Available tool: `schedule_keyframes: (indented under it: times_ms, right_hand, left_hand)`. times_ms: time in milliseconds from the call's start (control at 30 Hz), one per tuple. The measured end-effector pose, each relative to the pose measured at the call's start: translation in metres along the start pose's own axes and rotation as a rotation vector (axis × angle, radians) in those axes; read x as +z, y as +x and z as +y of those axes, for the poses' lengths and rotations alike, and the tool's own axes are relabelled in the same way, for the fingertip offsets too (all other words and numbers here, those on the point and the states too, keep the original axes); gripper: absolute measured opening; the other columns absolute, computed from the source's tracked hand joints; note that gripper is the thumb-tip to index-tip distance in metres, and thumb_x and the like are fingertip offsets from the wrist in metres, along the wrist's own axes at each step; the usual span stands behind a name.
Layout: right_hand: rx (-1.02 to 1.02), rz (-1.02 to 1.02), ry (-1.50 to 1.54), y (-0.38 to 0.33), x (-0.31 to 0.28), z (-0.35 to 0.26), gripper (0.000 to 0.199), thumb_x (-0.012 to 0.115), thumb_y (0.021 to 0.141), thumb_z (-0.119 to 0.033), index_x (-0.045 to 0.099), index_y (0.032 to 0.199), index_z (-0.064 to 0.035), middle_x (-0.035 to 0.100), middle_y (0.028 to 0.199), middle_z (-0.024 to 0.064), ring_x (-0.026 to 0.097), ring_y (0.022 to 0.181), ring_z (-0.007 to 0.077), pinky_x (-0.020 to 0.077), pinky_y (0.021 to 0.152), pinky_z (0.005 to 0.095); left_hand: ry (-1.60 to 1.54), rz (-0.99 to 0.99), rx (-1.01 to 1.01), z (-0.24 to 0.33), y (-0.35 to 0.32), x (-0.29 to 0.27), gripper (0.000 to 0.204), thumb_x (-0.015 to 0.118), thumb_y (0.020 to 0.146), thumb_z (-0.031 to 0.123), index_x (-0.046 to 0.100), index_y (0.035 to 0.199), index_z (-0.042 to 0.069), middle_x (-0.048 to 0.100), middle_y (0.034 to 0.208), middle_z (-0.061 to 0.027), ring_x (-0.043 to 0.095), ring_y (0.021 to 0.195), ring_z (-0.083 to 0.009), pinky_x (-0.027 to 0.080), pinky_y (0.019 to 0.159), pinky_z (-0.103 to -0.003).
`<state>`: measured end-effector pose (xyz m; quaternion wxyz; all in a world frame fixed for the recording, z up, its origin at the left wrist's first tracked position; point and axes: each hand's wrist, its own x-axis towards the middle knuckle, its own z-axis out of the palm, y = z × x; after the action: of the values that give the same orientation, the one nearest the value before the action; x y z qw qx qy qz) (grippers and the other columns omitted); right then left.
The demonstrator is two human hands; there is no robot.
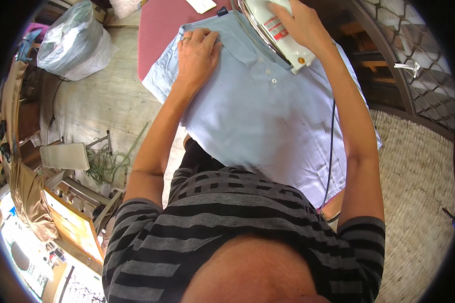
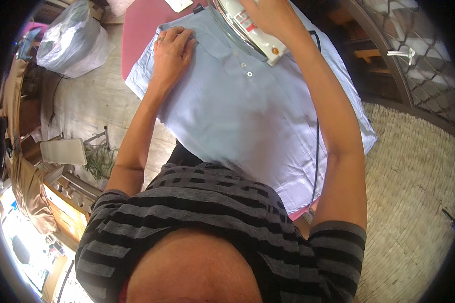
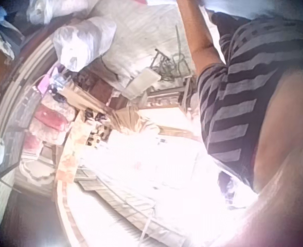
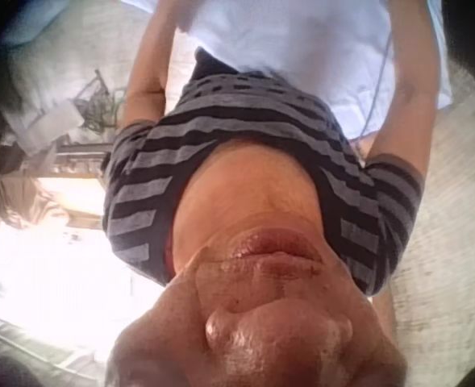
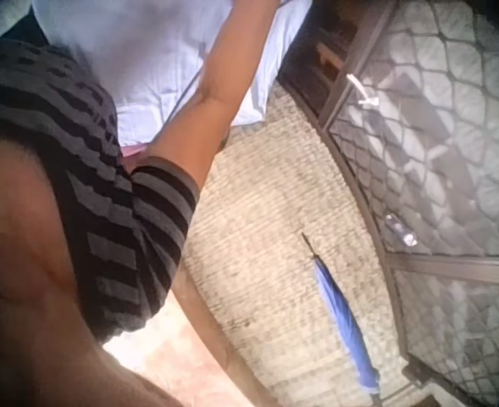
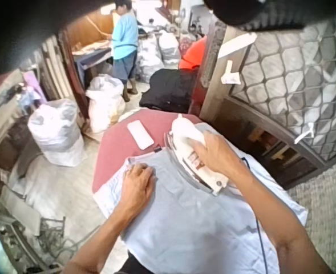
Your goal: The person irons a blue button-down shirt on an ironing board using an iron, then folds the shirt by hand.
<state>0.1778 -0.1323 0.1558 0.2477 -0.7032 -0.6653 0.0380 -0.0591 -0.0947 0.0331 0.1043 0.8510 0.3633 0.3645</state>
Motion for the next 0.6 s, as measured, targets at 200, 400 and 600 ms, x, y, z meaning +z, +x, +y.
schedule_keyframes:
  times_ms: [200,400,600]
  right_hand:
    - [0.125,-0.197,0.072,0.005,0.006,0.000,0.050,0.055,0.095,-0.045,0.065,0.105,0.0026,0.068,0.086,0.0232,0.066,0.076,0.0337,0.0498,0.073,0.0425]
    - [0.121,-0.245,0.175,0.008,0.012,0.038,0.047,0.050,0.102,-0.036,0.055,0.130,0.0012,0.069,0.108,0.0216,0.067,0.094,0.0271,0.0508,0.082,0.0391]
    - [0.101,-0.287,0.166,0.006,0.012,0.028,0.047,0.050,0.102,-0.040,0.052,0.128,0.0000,0.067,0.097,0.0196,0.065,0.084,0.0243,0.0511,0.074,0.0375]
  left_hand:
    - [0.017,0.085,-0.017,-0.021,-0.002,0.009,0.021,0.076,0.076,0.019,0.069,0.093,0.010,0.062,0.094,-0.0107,0.058,0.095,-0.0321,0.045,0.078,-0.048]
    - [-0.058,0.110,-0.068,-0.005,-0.005,0.019,0.018,0.072,0.074,0.026,0.065,0.082,0.012,0.053,0.096,-0.0109,0.050,0.102,-0.0335,0.037,0.083,-0.051]
    - [-0.092,0.083,-0.103,0.001,-0.016,0.009,0.016,0.072,0.074,0.024,0.066,0.082,0.013,0.053,0.095,-0.0097,0.049,0.101,-0.0321,0.036,0.084,-0.049]
